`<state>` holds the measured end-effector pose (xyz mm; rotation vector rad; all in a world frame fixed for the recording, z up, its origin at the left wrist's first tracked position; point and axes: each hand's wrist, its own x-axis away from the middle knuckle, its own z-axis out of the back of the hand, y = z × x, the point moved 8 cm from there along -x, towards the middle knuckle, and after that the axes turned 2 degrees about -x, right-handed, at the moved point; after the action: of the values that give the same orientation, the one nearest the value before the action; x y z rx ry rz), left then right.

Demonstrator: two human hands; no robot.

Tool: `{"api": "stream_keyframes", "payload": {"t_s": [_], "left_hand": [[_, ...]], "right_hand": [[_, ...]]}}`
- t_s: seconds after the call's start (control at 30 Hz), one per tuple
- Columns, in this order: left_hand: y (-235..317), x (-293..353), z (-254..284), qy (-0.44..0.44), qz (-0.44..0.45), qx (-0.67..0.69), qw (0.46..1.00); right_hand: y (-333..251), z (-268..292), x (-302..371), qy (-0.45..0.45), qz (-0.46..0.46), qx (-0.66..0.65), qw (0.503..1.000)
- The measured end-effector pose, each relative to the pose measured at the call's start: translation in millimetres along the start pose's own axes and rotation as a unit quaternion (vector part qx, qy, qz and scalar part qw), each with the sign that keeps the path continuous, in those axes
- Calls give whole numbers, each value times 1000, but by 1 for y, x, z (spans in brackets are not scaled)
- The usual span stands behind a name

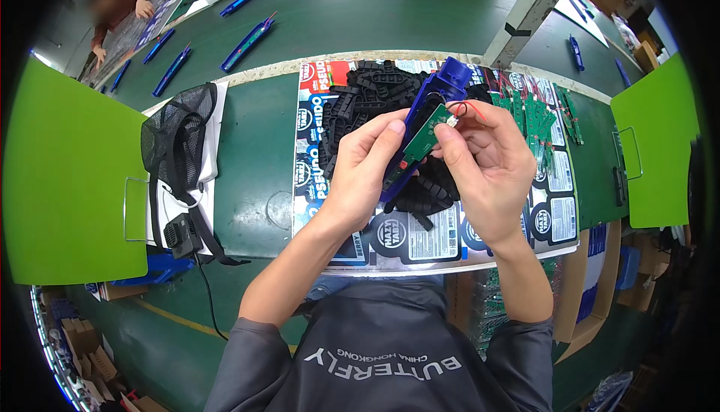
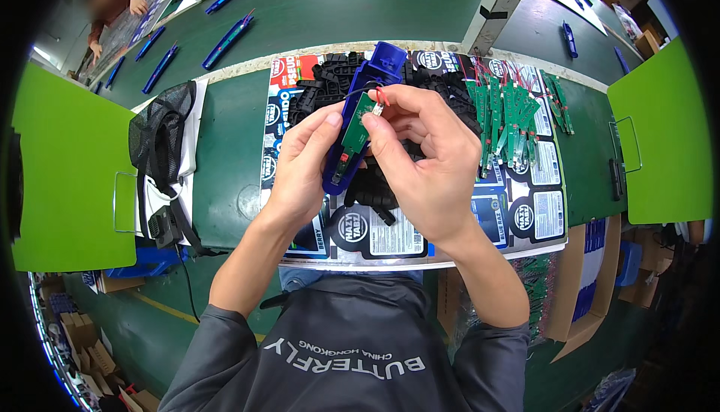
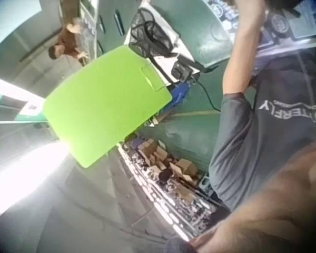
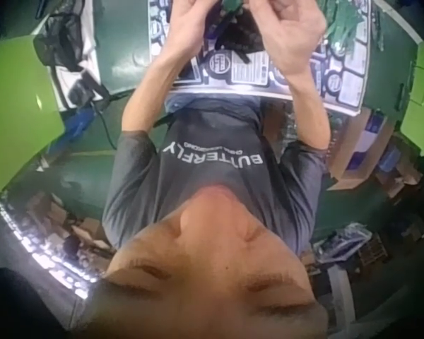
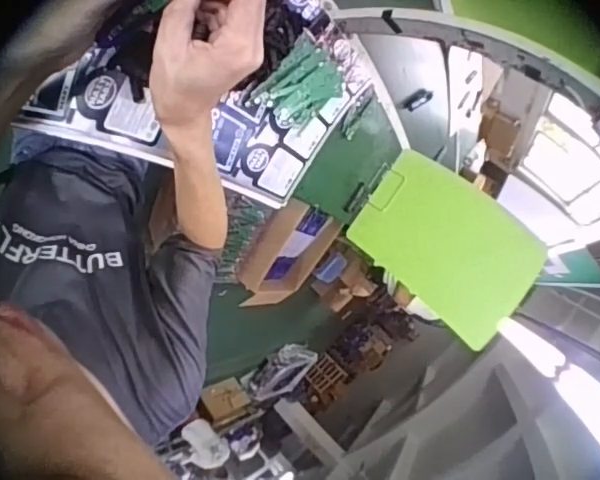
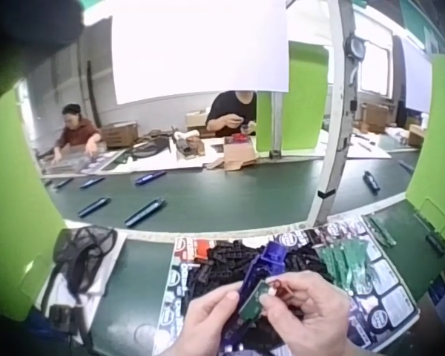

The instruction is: The person assembles circuit boards into blue plastic housings by hand, then organizes the assembled units for packing.

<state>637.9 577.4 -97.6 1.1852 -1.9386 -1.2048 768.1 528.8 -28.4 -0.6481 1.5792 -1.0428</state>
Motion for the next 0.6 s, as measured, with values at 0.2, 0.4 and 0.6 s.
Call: {"api": "stream_keyframes", "payload": {"t_s": [0.2,0.4,0.6], "left_hand": [[-5,0,1,-4,14,-4,1000],[-4,-1,-1,-10,9,-6,1000],[-8,-4,-4,-18,10,-14,1000]], "right_hand": [[0,0,-4,-28,-18,29,999],[-4,3,-7,-41,-65,19,997],[-9,4,-9,-33,-55,26,998]]}}
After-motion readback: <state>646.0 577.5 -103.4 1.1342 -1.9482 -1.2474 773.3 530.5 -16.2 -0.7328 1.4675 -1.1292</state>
